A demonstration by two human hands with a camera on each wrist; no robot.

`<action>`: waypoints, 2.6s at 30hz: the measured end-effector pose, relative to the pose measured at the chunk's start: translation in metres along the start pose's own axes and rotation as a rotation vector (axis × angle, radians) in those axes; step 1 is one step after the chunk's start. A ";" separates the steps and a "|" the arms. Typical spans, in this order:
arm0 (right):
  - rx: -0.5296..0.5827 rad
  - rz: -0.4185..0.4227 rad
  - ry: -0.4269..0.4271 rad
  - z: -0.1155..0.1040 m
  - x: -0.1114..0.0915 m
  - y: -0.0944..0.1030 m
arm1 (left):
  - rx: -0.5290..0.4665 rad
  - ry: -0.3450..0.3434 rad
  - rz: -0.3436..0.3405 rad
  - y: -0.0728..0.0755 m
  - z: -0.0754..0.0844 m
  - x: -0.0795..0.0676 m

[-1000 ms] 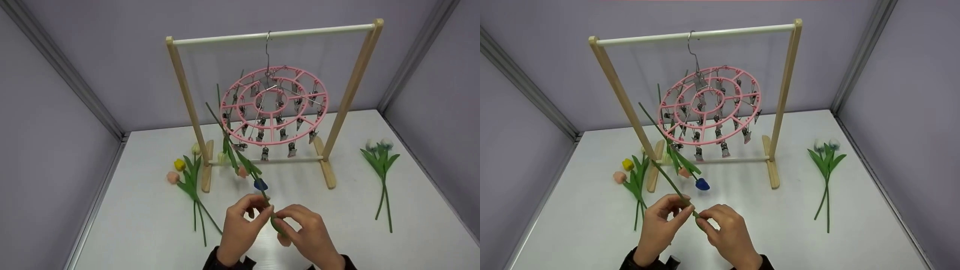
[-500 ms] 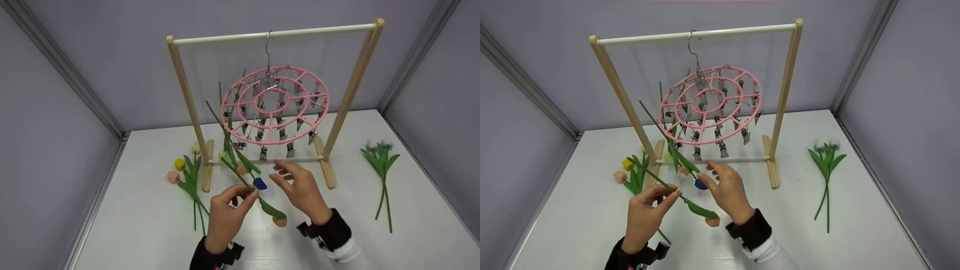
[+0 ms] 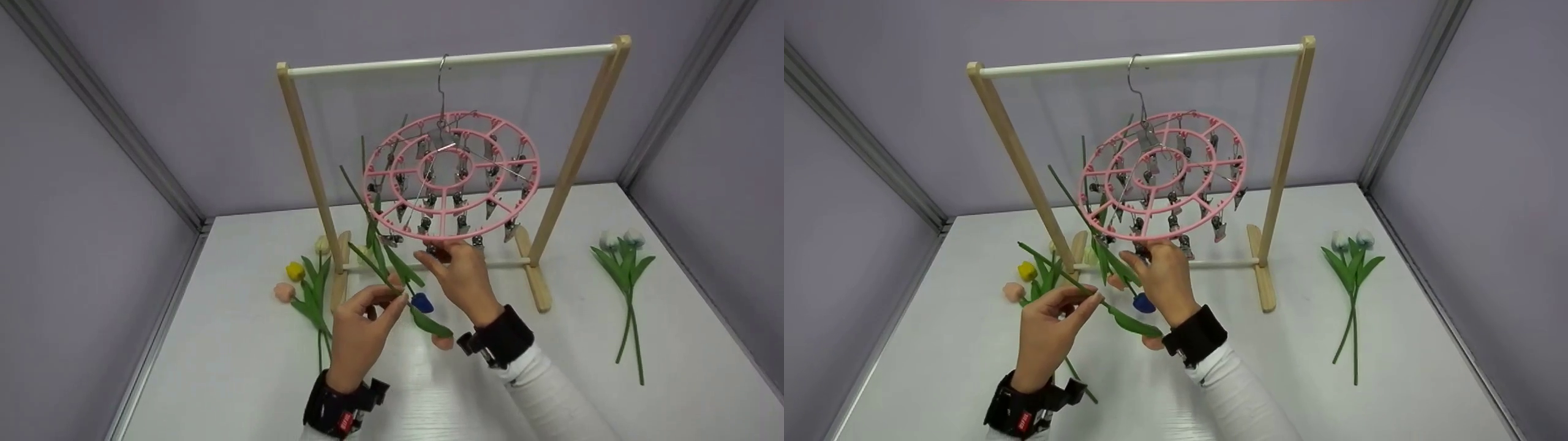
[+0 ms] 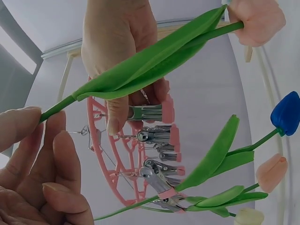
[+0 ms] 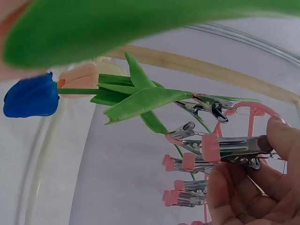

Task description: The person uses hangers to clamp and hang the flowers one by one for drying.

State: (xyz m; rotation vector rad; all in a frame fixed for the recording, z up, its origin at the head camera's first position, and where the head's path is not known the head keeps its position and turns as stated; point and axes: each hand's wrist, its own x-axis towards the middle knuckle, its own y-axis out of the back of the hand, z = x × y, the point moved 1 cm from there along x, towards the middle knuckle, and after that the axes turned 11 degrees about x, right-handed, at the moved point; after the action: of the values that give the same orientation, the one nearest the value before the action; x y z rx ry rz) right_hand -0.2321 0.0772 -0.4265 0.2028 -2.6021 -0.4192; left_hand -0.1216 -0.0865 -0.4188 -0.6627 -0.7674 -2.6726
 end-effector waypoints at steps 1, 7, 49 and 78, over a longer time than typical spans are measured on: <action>-0.004 0.002 -0.003 0.000 0.000 0.001 | 0.004 -0.005 0.002 0.000 -0.002 0.002; 0.094 0.018 -0.017 0.004 -0.001 0.005 | 0.008 0.004 -0.009 -0.004 -0.007 0.014; 0.680 0.261 -0.214 -0.013 -0.018 0.011 | -0.147 0.092 0.031 -0.034 0.005 0.040; 0.507 0.139 -0.262 0.007 -0.037 0.021 | -0.178 0.211 -0.059 -0.039 -0.020 0.039</action>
State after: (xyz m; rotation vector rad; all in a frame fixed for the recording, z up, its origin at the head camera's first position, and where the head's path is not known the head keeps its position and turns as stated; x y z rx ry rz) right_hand -0.2049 0.1067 -0.4417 0.1406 -2.9138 0.2904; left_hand -0.1769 -0.0716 -0.4311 -0.3930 -0.5052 -2.8299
